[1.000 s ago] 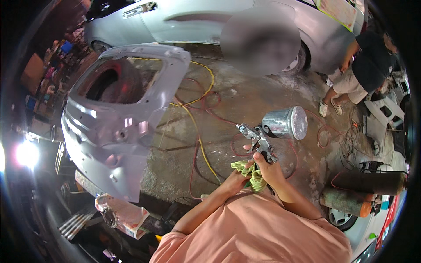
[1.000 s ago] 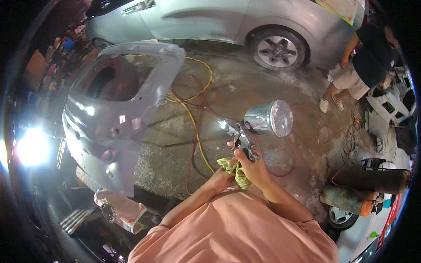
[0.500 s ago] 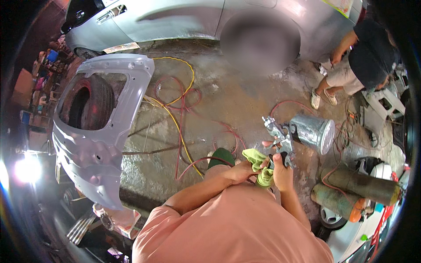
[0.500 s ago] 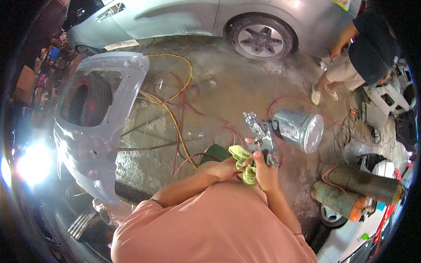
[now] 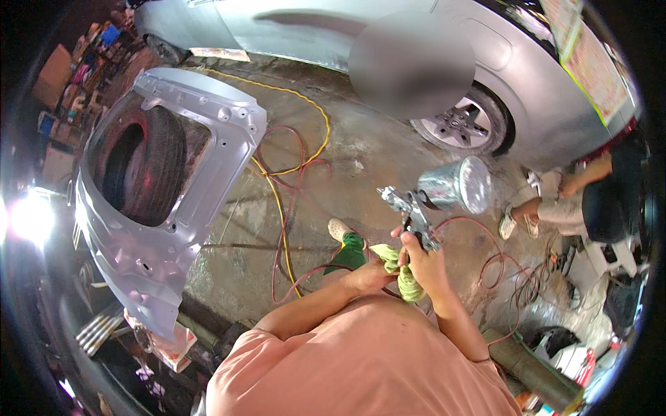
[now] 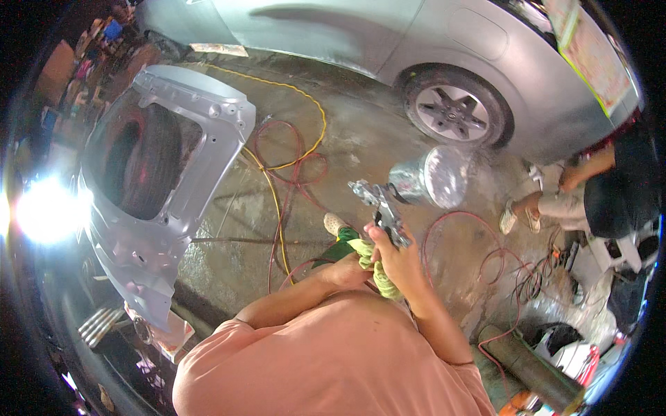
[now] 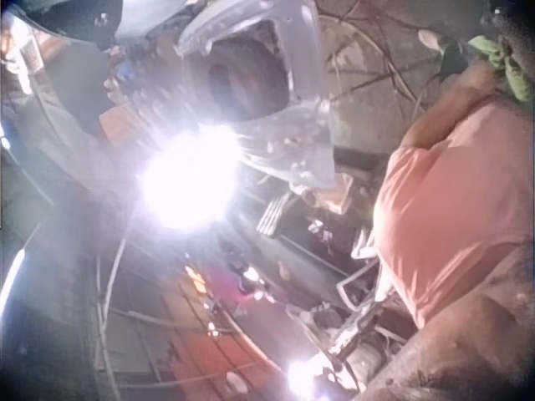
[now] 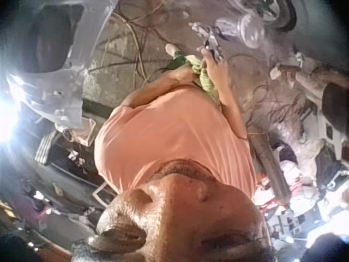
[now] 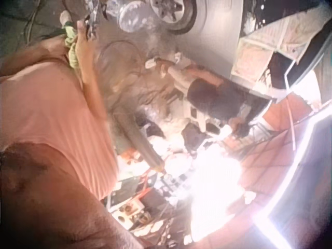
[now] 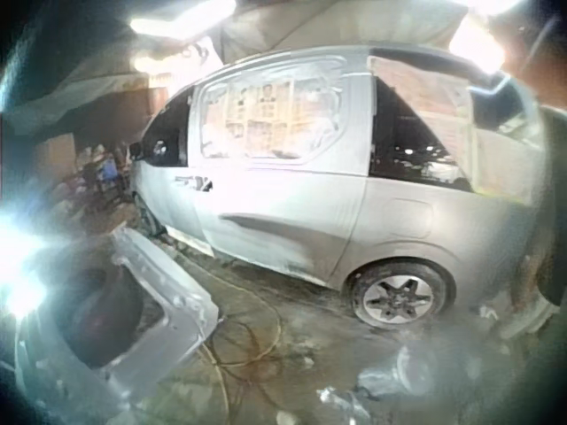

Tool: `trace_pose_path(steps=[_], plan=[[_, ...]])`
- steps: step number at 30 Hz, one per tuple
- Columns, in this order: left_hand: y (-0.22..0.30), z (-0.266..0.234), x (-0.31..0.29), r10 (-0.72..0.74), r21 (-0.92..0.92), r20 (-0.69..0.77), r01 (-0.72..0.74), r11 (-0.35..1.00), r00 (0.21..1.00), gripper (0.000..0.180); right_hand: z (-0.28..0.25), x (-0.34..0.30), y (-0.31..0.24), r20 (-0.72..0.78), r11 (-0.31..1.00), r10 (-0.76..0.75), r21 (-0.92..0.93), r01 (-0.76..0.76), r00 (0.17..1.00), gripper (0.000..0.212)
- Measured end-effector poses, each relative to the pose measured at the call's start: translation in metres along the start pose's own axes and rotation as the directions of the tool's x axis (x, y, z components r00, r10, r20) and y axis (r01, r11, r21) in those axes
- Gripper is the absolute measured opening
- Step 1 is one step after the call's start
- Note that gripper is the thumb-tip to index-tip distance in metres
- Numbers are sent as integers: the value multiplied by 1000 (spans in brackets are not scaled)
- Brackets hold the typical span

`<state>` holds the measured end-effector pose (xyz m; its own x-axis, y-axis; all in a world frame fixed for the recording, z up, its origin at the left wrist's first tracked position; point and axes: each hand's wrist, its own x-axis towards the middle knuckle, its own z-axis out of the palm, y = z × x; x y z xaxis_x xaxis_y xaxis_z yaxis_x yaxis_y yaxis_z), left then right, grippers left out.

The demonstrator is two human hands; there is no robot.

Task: The person uses a spray gun to apply a coat of white paint to a detached car door. They move the spray gun in steady, sweeping motions across the door's surface, covering the edges and the main panel. The person briefly pauses to dip the spray gun into a paint can before resuming the application.

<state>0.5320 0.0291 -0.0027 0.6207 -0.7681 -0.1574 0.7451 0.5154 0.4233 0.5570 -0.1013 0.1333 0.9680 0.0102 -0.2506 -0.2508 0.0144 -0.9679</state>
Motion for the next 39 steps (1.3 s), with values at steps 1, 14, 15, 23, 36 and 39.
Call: trace_pose_path(steps=[1, 14, 15, 23, 36, 39], plan=[[22, -5, 7, 43, -26, -31, -44, 999, 999, 16, 8, 29, -8, 31, 999, 33, -16, -32, 999, 28], [226, -99, 12, 213, -136, -601, -361, 923, 770, 40, 168, 292, -49, 347, 987, 103, 77, -138, 932, 55], [233, -100, 12, 198, -149, -648, -377, 914, 736, 39, 175, 299, -49, 379, 988, 111, 57, -143, 919, 54], [255, -139, 20, 337, -24, -713, -502, 865, 615, 36, 205, 359, -36, 551, 991, 111, 1, -133, 827, 53], [300, -143, 117, 273, -95, -762, -518, 850, 587, 36, 176, 444, -11, 315, 979, 150, -179, -96, 937, 48], [292, -138, 132, 317, -27, -757, -512, 858, 571, 35, 151, 457, -29, 520, 976, 214, -147, -160, 827, 44]])
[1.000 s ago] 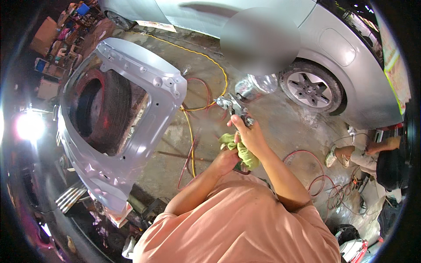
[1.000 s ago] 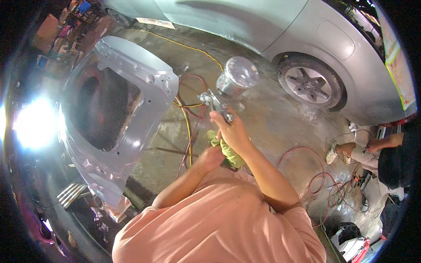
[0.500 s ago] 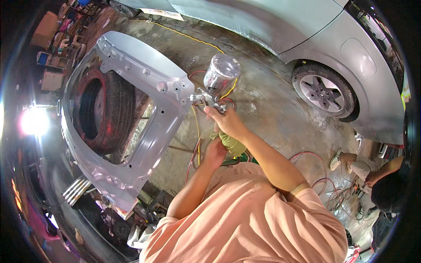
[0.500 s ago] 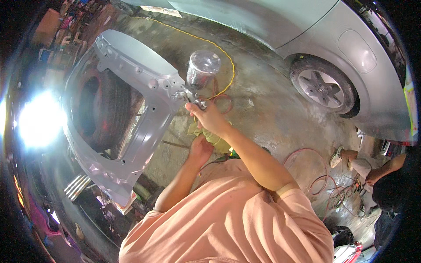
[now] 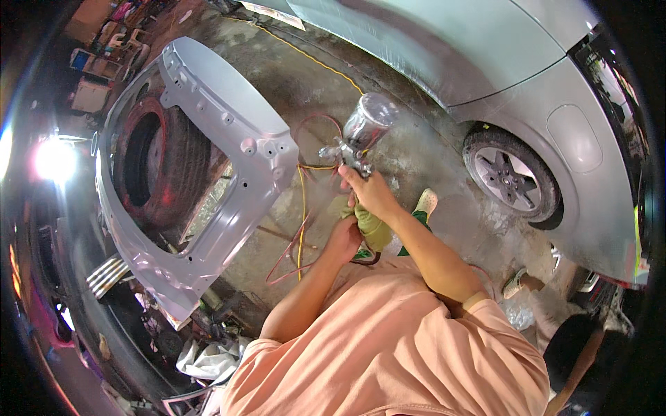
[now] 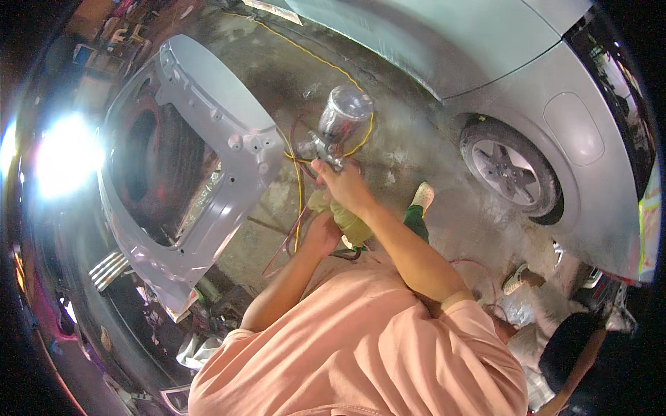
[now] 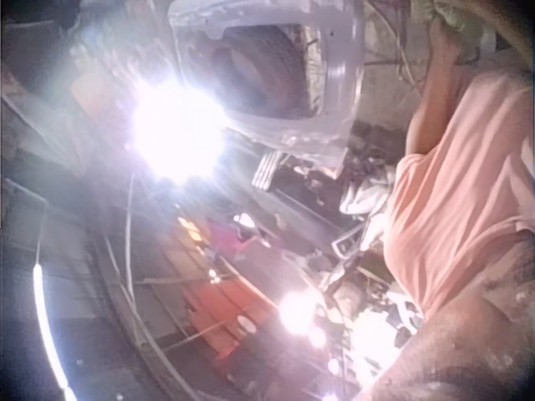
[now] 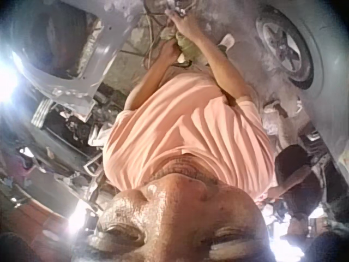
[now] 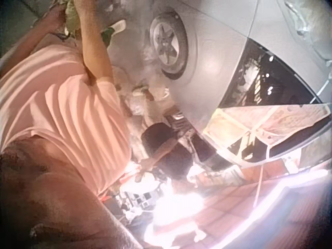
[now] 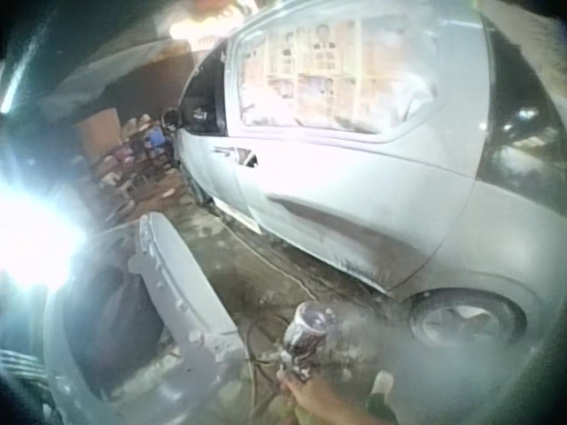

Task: The person uses a spray gun to apply a coat of white paint to a detached car door. They move the spray gun in steady, sweeping motions across the door's surface, covering the edges and the main panel. The person briefly pauses to dip the spray gun into a paint can before resuming the application.

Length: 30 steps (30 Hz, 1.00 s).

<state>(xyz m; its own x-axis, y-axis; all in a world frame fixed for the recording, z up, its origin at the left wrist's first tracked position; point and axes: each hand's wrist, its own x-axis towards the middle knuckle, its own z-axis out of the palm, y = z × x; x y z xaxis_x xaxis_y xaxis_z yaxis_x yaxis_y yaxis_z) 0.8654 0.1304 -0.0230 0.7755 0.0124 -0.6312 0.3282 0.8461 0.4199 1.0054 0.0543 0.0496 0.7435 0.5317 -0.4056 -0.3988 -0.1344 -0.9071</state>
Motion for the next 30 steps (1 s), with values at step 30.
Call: trace_pose_path(steps=[30], plan=[[-79, 23, 248, 476, 907, -374, 207, 367, 796, 30, -171, 248, -304, 504, 904, -337, -63, 424, 795, 37]])
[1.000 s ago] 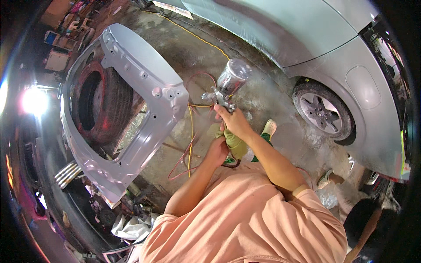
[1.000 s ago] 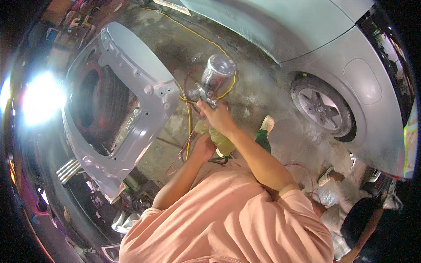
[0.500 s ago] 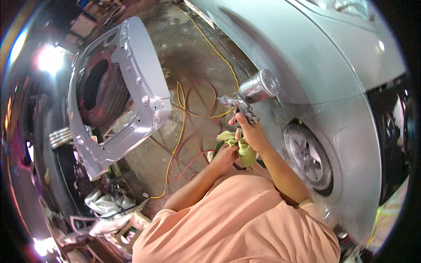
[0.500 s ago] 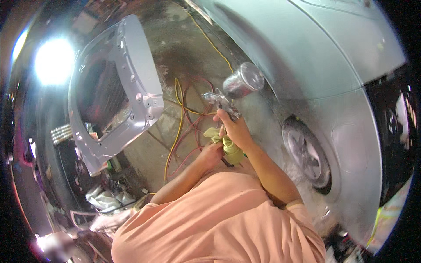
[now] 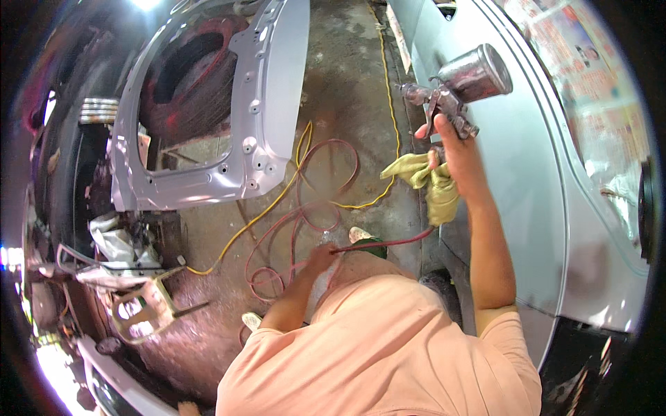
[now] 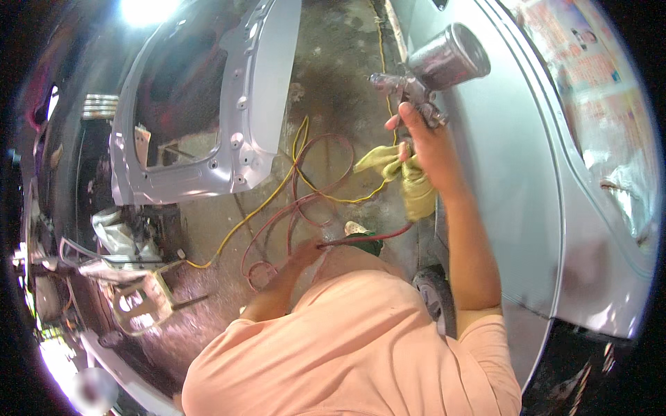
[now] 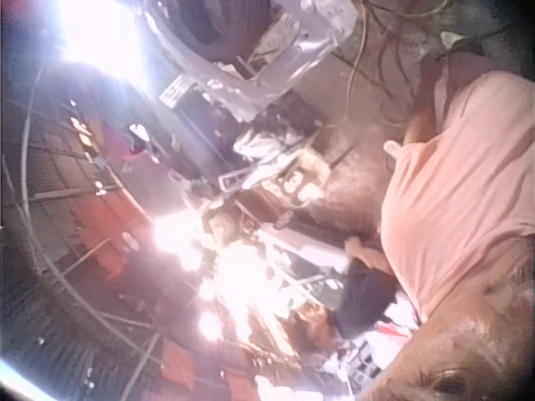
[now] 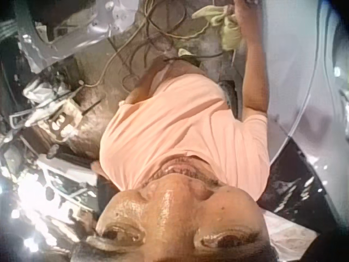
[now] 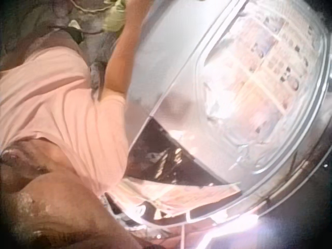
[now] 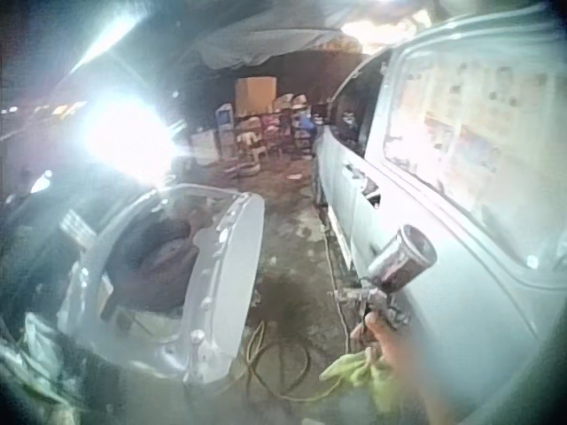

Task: The person uses a spray gun to apply a coat of white paint to a detached car door. They move the spray gun in steady, sweeping motions across the door's surface, covering the edges and the main panel. The person briefly pauses to dip the spray gun into a paint can before resuming the application.

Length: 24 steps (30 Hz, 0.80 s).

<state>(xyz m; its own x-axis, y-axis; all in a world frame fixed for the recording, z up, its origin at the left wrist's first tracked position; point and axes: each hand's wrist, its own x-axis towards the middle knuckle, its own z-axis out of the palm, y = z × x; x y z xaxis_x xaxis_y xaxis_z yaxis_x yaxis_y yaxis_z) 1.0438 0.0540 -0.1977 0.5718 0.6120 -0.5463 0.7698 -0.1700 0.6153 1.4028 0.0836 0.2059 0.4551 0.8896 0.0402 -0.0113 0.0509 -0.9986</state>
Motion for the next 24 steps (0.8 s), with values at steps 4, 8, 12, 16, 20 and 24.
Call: trace_pose_path(steps=[4, 8, 12, 16, 20, 24], plan=[[-91, 20, -33, -292, 177, -310, 357, 917, 905, 36, -37, 64, 21, 164, 950, 129, -304, -75, 978, 44], [-73, 25, -70, -480, 1, -107, 483, 876, 871, 45, -18, 92, 73, 225, 904, 164, -425, -55, 961, 51], [-33, 41, -88, -585, -115, -105, 575, 810, 804, 49, 23, 89, 95, 336, 826, 280, -562, -47, 899, 58], [-9, 69, -106, -670, -230, -110, 637, 736, 734, 50, 45, 78, 121, 546, 858, 327, -514, 0, 771, 59], [10, 72, -112, -698, -264, -88, 659, 704, 710, 52, 54, 83, 110, 710, 866, 460, -490, -96, 533, 50], [25, 53, -97, -700, -273, -75, 660, 700, 711, 53, 57, 107, 120, 715, 838, 518, -535, -110, 469, 53]])
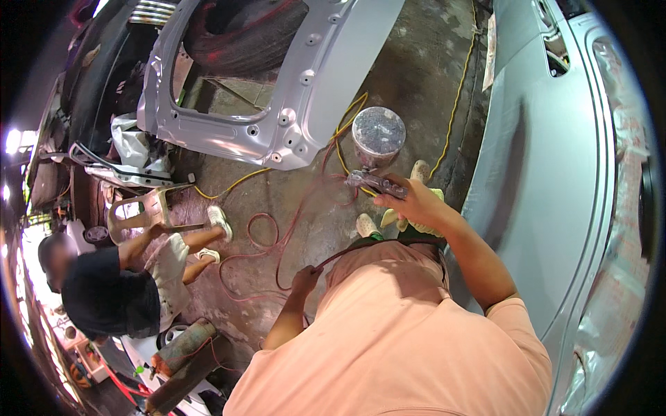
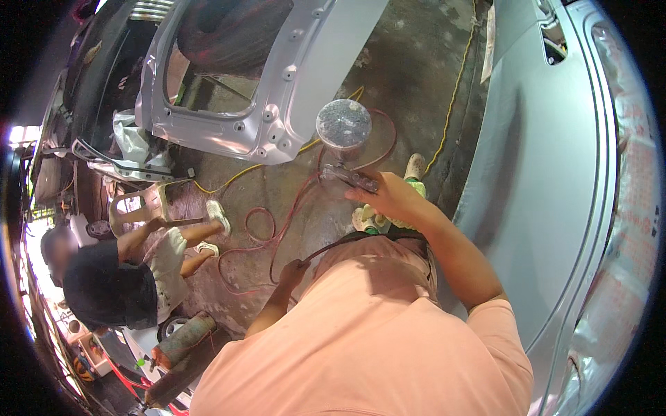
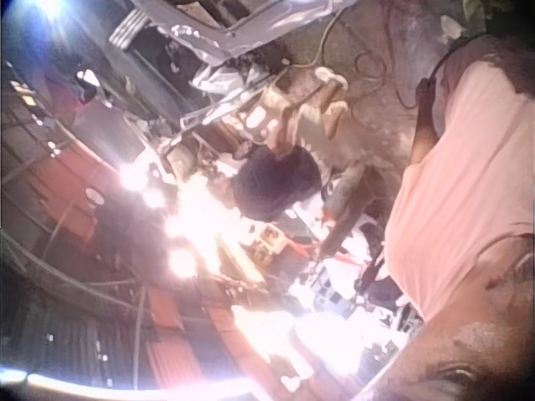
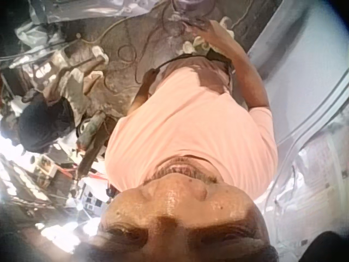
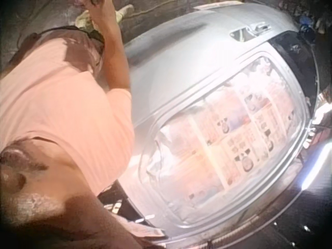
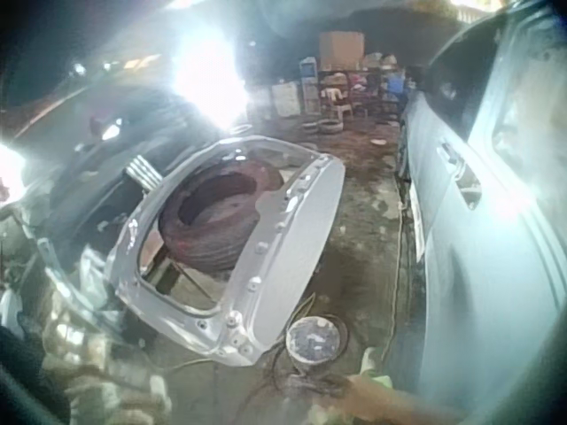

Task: The person uses a spray gun to apply a coat of white paint to a detached car door. They move the spray gun in steady, sweeping motions across the door's surface, covering the edges and the main panel. The person briefly pauses to dip the spray gun into a paint can before resuming the application.

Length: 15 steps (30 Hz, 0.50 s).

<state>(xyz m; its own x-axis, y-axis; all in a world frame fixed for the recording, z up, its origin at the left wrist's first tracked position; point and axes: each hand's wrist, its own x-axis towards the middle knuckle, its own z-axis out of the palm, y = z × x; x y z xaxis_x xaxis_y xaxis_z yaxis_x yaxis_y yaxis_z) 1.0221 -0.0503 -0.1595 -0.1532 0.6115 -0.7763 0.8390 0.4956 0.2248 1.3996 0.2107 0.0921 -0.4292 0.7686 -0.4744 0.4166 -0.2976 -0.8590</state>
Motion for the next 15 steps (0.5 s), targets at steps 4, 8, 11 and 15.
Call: trace_pose_path(steps=[4, 8, 11, 15], plan=[[41, -8, 13, 4, 40, -18, -3, 999, 1000, 53, -39, 24, 3, -4, 993, -70, -97, 69, 998, 60], [123, -35, 34, 10, -25, 4, -10, 1000, 1000, 53, -110, 62, 10, -108, 977, -152, -170, 132, 983, 59], [184, -44, 57, 67, -91, -6, -67, 994, 998, 49, -187, 96, -4, -173, 990, -137, -61, 128, 975, 53], [309, -97, 71, 72, -169, -9, -73, 983, 997, 46, -309, 149, -27, -253, 987, -157, -6, 161, 955, 42]])
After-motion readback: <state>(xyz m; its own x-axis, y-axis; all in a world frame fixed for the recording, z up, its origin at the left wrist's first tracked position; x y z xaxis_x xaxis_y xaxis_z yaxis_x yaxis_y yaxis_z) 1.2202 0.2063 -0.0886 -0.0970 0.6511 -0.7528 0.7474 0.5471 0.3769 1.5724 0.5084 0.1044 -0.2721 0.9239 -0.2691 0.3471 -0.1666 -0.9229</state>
